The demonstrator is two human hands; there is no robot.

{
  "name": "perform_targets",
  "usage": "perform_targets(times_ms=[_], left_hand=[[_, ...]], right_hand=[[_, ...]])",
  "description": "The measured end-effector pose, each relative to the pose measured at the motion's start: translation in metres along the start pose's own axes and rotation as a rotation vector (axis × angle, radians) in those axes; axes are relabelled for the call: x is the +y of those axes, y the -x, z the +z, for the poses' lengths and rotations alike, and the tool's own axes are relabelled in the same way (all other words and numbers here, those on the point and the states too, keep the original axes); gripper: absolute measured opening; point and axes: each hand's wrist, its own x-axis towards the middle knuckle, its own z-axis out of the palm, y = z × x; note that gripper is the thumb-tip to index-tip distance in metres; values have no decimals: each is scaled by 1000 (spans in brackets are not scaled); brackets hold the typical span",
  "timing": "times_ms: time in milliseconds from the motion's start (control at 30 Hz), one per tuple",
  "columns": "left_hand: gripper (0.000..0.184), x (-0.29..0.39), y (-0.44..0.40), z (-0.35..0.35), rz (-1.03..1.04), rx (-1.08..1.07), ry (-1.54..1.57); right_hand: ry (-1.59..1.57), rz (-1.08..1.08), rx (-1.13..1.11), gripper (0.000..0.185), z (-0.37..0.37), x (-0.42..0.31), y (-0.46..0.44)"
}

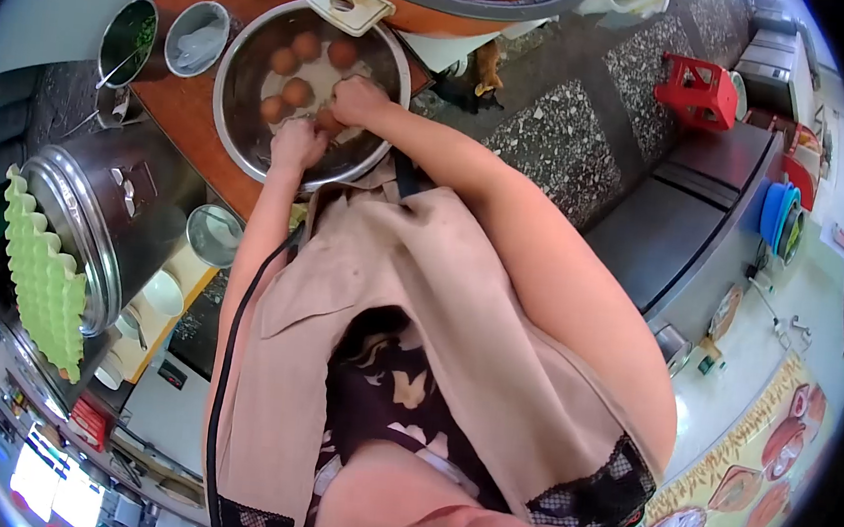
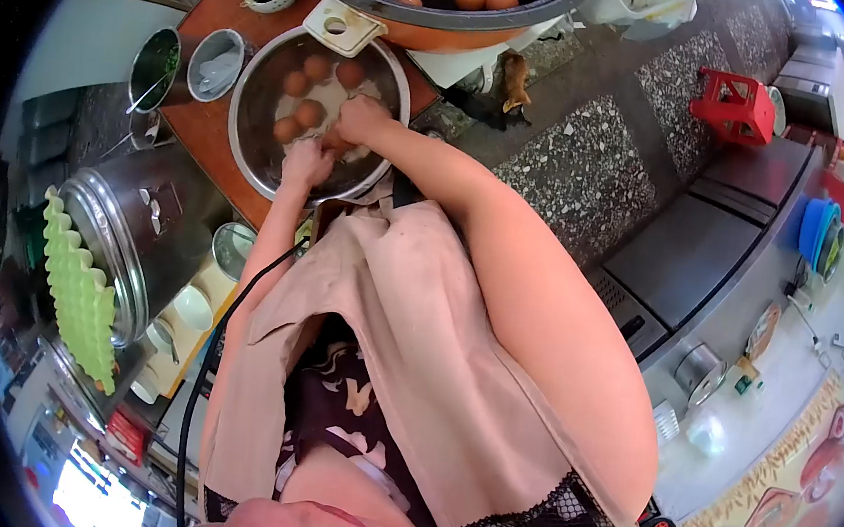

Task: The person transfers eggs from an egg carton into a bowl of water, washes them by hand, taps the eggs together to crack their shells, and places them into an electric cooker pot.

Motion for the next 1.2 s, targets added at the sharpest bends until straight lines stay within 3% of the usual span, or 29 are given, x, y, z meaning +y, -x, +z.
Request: perform_targets(times_ms=[133,200,233,267,300,367,433,500,567,667,833,900,933,1000,1067,1100,1200], left_hand=[[22,-6,-1,1,-1,-36,141],[19,-29,-14,26,201,29,228],[19,-38,-19,42,202,29,226],[21,-47,-24,58,278,140,207],[25,-50,-27,64,353,253,188],[25,-37,-16,47,281,229,163],[25,-21,-7,25,194,210,136],[26,-9,-2,5,86,-10,155],[32,8,5,-14,-11,30,51],[32,5,4,-8,-27,45,62],[18,-10,-2,13,145,145,112],[17,-20,-4,25,235,193,65],[18,-22,-3,27,327,241,16],[22,-23,-4,33,319,242,-29],[26,-17,-2,27,312,243,-76],[29,-14,-3,23,205,140,-52],[30,-7,-3,13,45,-17,-4]], right_hand=[[-43,-125,-17,24,18,13,-10],[74,-164,16,22,11,10,-1],[133,-185,32,22,14,11,-4],[193,-205,49,21,19,13,-7],[29,-73,152,29,42,22,-26],[-136,52,252,39,37,18,-28],[24,-26,-36,52,5,10,-12],[31,-57,-43,49,-21,-5,11],[-18,38,-31,33,-25,-16,15],[-7,-19,-12,30,-10,-11,4],[130,-262,-110,25,6,6,-4],[202,-272,187,23,13,10,-3],[204,-274,186,23,13,10,-4],[-52,-118,221,19,13,9,-7],[-61,-23,146,19,1,3,-5],[-71,73,71,20,-6,0,-5],[-41,47,106,23,-11,-8,3]])
